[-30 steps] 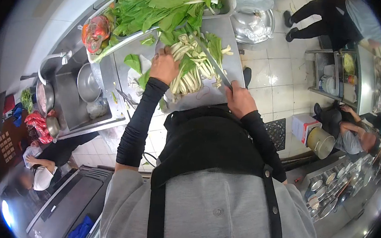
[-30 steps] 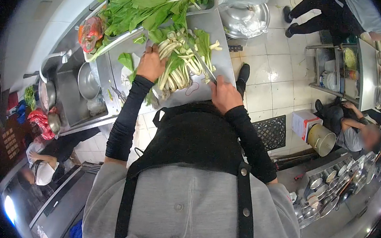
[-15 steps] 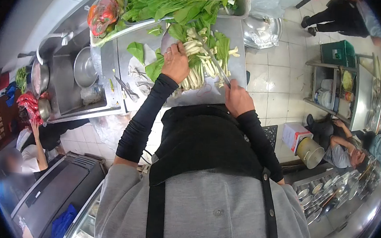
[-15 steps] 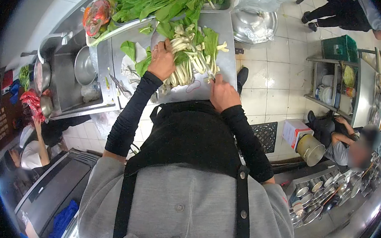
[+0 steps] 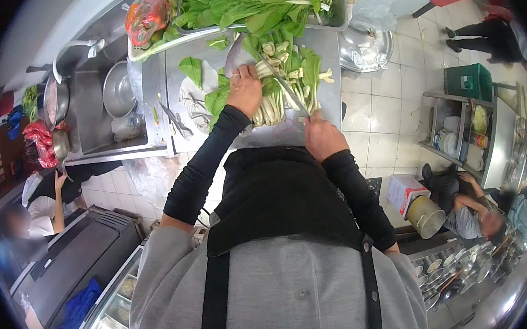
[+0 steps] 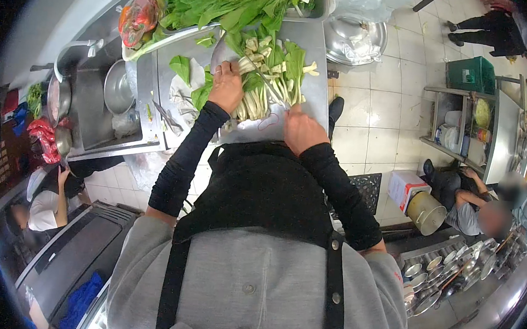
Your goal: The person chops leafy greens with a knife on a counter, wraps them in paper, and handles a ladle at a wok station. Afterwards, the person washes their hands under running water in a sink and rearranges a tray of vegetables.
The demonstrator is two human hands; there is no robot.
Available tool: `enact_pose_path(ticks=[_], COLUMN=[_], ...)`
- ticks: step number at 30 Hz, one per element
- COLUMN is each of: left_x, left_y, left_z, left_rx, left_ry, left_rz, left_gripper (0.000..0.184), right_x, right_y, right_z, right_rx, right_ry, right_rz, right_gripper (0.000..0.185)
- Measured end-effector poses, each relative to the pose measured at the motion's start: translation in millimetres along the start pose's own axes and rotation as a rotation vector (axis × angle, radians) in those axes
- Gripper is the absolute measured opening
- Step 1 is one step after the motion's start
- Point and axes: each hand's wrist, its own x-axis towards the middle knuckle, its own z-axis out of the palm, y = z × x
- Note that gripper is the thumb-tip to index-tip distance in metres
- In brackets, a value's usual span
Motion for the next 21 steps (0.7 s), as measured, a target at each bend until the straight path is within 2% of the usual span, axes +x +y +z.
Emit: enact_pose_path(ticks=[2, 4, 8, 12, 15, 18, 19, 21], left_x=[-0.6, -6.1, -8.8, -13.2, -17.3, -17.8, -16.0, -4.0], left_y=[-7.5, -10.5, -9.1, -14.7, -22.3, -32.6, -34.8, -41.5], left_z=[4.0, 4.9, -13.8, -30.1, -53.0, -80.0, -93.1, -117.3], left_rx=[0.003, -0.053, -0.245, -0.467, -0.475, -0.407, -0.38, -0.321], left_ry=[0.024, 0.023, 0.0, 0.143, 0.179, 0.258, 0.294, 0.386], left_rz=[0.046, 0.063, 0.008, -0.074, -0.088, -0.076, -0.066, 0.004], left_gripper=[0.032, 0.035, 0.05, 0.042, 0.042, 0.05, 0.05, 0.053], right_x=[22.2, 52.7, 67.6, 60.8, 58.1, 53.3, 44.3, 38.4], right_y=[4.2, 11.2, -4.0, -2.2, -7.3, 7.8, -12.8, -13.8], right_z=[13.3, 51.6, 59.0, 57.1, 43.8, 46.9, 17.9, 11.1], right_rx=[0.063, 0.115, 0.137, 0.129, 0.123, 0.074, 0.096, 0.098], right_ry=[-0.001, 0.025, 0.058, 0.052, 0.018, 0.037, 0.054, 0.063], right_rz=[-0.036, -0.121, -0.049, -0.02, 0.003, -0.141, -0.065, -0.027], right_gripper=[0.03, 0.03, 0.031, 0.032, 0.032, 0.032, 0.034, 0.035])
